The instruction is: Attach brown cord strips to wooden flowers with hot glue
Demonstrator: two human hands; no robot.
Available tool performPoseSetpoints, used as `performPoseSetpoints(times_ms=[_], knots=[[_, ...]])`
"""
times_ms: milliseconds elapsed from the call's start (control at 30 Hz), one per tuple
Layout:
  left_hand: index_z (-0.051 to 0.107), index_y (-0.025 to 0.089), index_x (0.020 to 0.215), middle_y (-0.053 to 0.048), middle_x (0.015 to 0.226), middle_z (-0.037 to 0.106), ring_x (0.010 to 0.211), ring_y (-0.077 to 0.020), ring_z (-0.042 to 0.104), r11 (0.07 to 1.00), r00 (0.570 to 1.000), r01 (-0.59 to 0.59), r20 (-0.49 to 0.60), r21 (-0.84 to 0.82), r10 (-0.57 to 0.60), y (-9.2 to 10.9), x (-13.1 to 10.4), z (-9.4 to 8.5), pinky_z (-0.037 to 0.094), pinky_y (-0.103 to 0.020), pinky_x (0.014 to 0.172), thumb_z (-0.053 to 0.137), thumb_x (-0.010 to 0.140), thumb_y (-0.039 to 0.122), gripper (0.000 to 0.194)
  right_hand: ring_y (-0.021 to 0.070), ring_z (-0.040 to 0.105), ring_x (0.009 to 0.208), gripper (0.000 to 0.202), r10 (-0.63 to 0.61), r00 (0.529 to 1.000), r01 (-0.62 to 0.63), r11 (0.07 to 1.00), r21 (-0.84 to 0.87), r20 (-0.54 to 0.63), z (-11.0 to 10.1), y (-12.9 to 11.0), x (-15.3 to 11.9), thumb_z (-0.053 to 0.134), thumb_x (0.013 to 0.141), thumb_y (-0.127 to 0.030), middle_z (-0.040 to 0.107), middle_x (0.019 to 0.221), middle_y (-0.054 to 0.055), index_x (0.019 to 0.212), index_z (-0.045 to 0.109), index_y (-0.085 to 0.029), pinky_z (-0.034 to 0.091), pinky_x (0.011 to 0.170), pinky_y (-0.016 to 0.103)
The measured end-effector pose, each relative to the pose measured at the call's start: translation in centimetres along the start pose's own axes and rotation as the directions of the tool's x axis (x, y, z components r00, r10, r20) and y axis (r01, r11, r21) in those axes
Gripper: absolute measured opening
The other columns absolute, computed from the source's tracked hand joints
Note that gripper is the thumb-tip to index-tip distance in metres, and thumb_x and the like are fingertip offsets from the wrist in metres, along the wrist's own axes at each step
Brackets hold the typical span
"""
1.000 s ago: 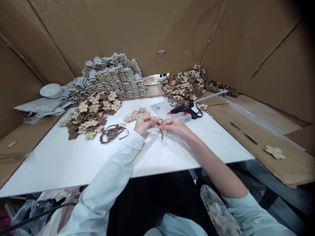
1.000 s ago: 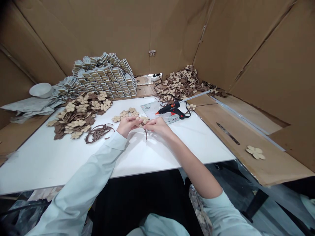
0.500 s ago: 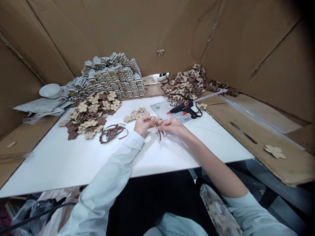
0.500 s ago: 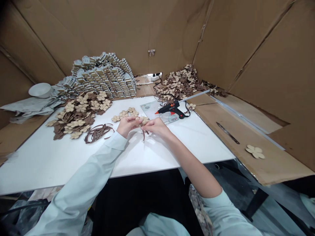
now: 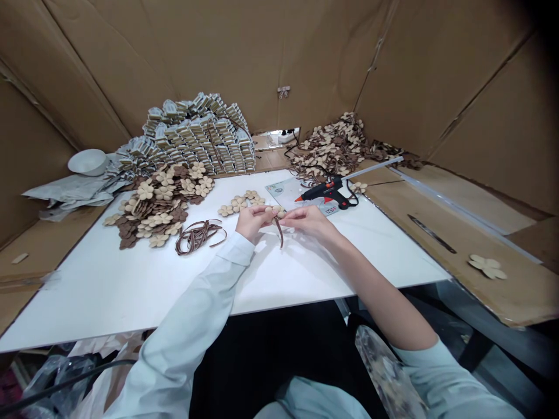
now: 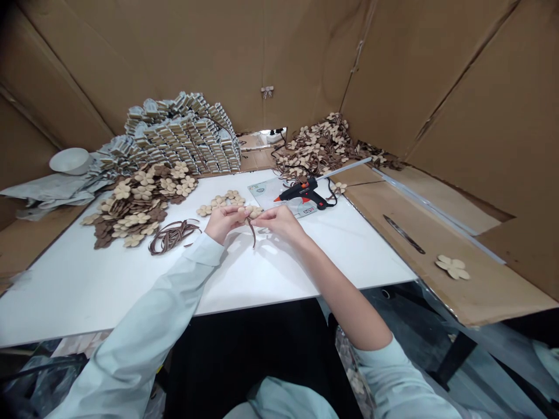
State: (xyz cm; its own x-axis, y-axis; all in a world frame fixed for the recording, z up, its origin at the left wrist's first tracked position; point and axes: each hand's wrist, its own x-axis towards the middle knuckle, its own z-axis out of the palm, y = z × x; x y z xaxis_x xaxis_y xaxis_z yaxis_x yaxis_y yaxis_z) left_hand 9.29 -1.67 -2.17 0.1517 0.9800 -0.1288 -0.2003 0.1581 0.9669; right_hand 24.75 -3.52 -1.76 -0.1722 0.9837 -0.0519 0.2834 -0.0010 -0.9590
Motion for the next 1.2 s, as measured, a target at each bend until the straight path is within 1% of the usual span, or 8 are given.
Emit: performPoseSetpoints(times_ms=[200,467,700,900,967,1067,1133,1200], knots=[[0.063,0.012,0.063,0.0,0.06,0.06,0.056,-0.0087,0.053,1.0,1.0,0.009,-0.017,-0.001,-0.009,0.2,-0.2,0.0,0.043,-0.026,0.064,0.076,0.042,0.027,0.029,0.0108,0.044,0.057,0.036,-0.043,0.998,0.042,0.999,-0.019,-0.05,-0.4,0.8,0.7,0.066,0.055,-0.044,0.059,0.063,0.004,0.07,0.069,-0.012,0.031,0.049,0.023],[0.062,0.012,0.062,0.0,0.061,0.06,0.058,-0.0085,0.053,1.0,1.0,-0.003,-0.028,-0.006,0.003,0.3,-0.3,0.1,0.043,-0.025,0.063,0.077,0.04,0.029,0.032,0.0135,0.047,0.058,0.039,-0.04,0.996,0.038,0.999,-0.029,-0.078,-0.5,1.0,0.7,0.066,0.053,-0.048,0.057,0.058,0.004,0.069,0.069,-0.013,0.031,0.049,0.025],[0.061,0.012,0.064,0.001,0.06,0.06,0.055,-0.0078,0.053,1.0,1.0,-0.01,-0.006,0.0,0.01,0.1,0.0,0.0,0.043,-0.025,0.062,0.077,0.039,0.031,0.035,0.0121,0.047,0.06,0.036,-0.001,0.999,0.0,1.0,-0.024,-0.05,-0.5,0.5,0.3,0.066,0.055,-0.044,0.06,0.068,0.005,0.07,0.068,-0.011,0.031,0.049,0.024],[0.06,0.012,0.066,-0.001,0.064,0.062,0.057,-0.0099,0.055,1.0,1.0,-0.019,-0.005,0.007,0.019,-0.1,0.1,-0.2,0.043,-0.026,0.063,0.077,0.039,0.033,0.038,0.0112,0.047,0.057,0.036,0.029,0.998,-0.031,0.999,-0.035,-0.059,-0.5,0.5,0.5,0.067,0.056,-0.041,0.062,0.068,0.006,0.074,0.068,-0.01,0.032,0.048,0.023],[0.061,0.012,0.067,-0.002,0.063,0.062,0.057,-0.0101,0.055,1.0,1.0,-0.021,0.005,0.02,0.021,-0.2,0.1,-0.2,0.043,-0.027,0.063,0.077,0.04,0.032,0.037,0.0116,0.049,0.059,0.038,0.02,0.997,-0.02,1.0,-0.006,-0.069,-0.3,0.3,0.5,0.068,0.055,-0.038,0.063,0.074,0.008,0.081,0.067,-0.01,0.034,0.049,0.023],[0.062,0.011,0.069,-0.002,0.061,0.062,0.057,-0.0107,0.056,1.0,0.999,-0.015,0.037,0.027,0.014,-0.1,0.0,0.0,0.044,-0.027,0.064,0.077,0.041,0.032,0.038,0.0139,0.055,0.068,0.04,-0.042,0.997,0.046,0.997,0.066,-0.067,0.1,-0.2,0.3,0.069,0.054,-0.035,0.064,0.085,0.009,0.086,0.064,-0.011,0.039,0.055,0.023],[0.063,0.011,0.07,-0.003,0.062,0.063,0.057,-0.0112,0.057,0.999,0.999,-0.008,0.054,0.033,0.006,-0.1,-0.2,0.1,0.044,-0.028,0.065,0.077,0.041,0.032,0.039,0.0149,0.057,0.071,0.038,-0.073,0.996,0.078,0.992,0.103,-0.05,0.2,-0.5,0.1,0.069,0.055,-0.035,0.065,0.085,0.009,0.084,0.064,-0.011,0.04,0.058,0.024],[0.063,0.011,0.072,-0.003,0.063,0.063,0.058,-0.0115,0.057,0.999,0.998,-0.004,0.063,0.048,0.001,0.0,-0.3,0.2,0.045,-0.028,0.065,0.077,0.041,0.033,0.04,0.015,0.058,0.069,0.035,-0.07,0.997,0.074,0.99,0.119,-0.041,0.2,-0.6,0.0,0.069,0.054,-0.034,0.066,0.079,0.008,0.08,0.064,-0.011,0.041,0.059,0.025]])
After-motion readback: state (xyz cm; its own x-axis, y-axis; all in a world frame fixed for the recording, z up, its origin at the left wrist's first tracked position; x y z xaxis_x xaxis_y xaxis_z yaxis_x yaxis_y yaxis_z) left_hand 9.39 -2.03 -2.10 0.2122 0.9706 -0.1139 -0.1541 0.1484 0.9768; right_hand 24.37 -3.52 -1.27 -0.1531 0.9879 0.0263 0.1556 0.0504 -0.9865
